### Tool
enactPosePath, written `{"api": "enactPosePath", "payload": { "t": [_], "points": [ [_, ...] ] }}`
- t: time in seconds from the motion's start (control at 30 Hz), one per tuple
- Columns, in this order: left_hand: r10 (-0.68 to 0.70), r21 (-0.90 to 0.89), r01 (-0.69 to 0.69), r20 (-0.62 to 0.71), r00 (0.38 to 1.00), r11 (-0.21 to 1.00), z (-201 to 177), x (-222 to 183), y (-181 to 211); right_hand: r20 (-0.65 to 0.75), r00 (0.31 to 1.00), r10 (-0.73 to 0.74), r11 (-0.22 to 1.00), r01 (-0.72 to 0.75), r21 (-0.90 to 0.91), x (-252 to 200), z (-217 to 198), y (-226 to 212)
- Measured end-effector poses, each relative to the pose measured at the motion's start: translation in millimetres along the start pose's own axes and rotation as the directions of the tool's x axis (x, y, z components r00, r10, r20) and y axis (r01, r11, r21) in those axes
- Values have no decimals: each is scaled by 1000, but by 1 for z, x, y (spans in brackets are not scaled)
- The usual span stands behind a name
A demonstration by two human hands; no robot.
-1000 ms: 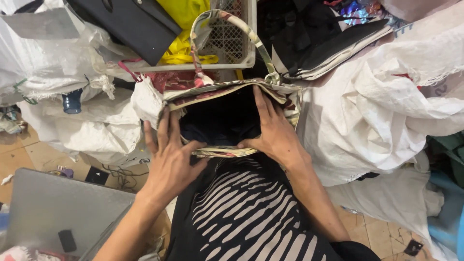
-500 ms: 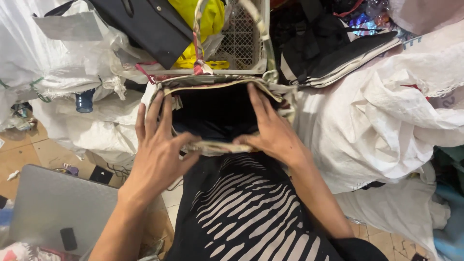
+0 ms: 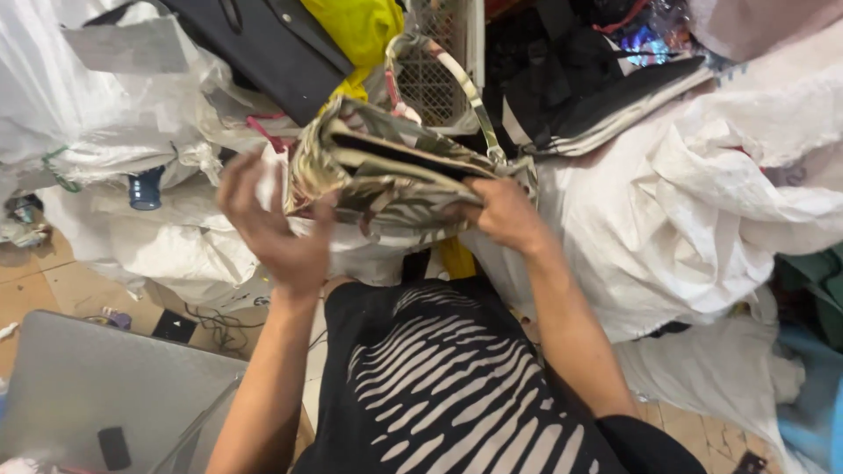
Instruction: Sorting through donated items including bags, plastic containers, and clothing in a storage or recycling center.
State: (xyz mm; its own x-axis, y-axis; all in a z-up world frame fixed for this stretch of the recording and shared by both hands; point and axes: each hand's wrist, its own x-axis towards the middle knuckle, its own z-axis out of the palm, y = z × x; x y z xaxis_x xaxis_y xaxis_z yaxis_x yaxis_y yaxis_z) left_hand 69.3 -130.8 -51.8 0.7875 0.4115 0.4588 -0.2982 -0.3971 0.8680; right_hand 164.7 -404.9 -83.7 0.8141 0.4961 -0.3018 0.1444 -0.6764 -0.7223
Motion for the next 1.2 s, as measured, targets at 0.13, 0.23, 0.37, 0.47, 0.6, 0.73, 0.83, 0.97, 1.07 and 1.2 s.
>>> {"api": "enactPosePath", "payload": {
  "t": [0.13,0.23,0.37,0.47,0.6,0.73,0.83,0.97,1.07,1.2],
  "points": [
    [-517,-61,513,-109,849,856,-11,-19,-85,-5,1000,-26,988,26,151,-2,-32,0],
    [-752,-546,743,279,598,388,-15,-31,-109,37,996,83,989,-87,116,-7,-41,1],
    [-728,-736,656,357,585,166,-13,-54,-111,62,986,152,929,-164,331,-11,-49,5],
    [-628,-770,634,529,571,-73,6,-53,-78,3,967,255,858,-227,461,-12,-52,7],
    [-671,-522,821,525,524,232,31,-59,-52,-82,984,160,874,-102,476,-14,-56,19],
    [-756,-267,825,332,564,498,47,-80,-64,-146,989,37,920,23,390,-13,-62,29],
    [-633,-176,677,247,734,715,42,-62,-31,-124,985,118,880,-46,474,-14,-62,37],
    [-691,-158,719,200,694,677,37,-40,2,-163,978,127,819,-11,573,-12,-61,62],
    [-566,13,571,153,810,821,32,-21,32,-245,952,183,837,-20,547,-13,-60,76],
    [-431,38,430,139,892,902,39,-13,42,-321,937,138,819,74,569,-13,-61,72]
  ]
}}
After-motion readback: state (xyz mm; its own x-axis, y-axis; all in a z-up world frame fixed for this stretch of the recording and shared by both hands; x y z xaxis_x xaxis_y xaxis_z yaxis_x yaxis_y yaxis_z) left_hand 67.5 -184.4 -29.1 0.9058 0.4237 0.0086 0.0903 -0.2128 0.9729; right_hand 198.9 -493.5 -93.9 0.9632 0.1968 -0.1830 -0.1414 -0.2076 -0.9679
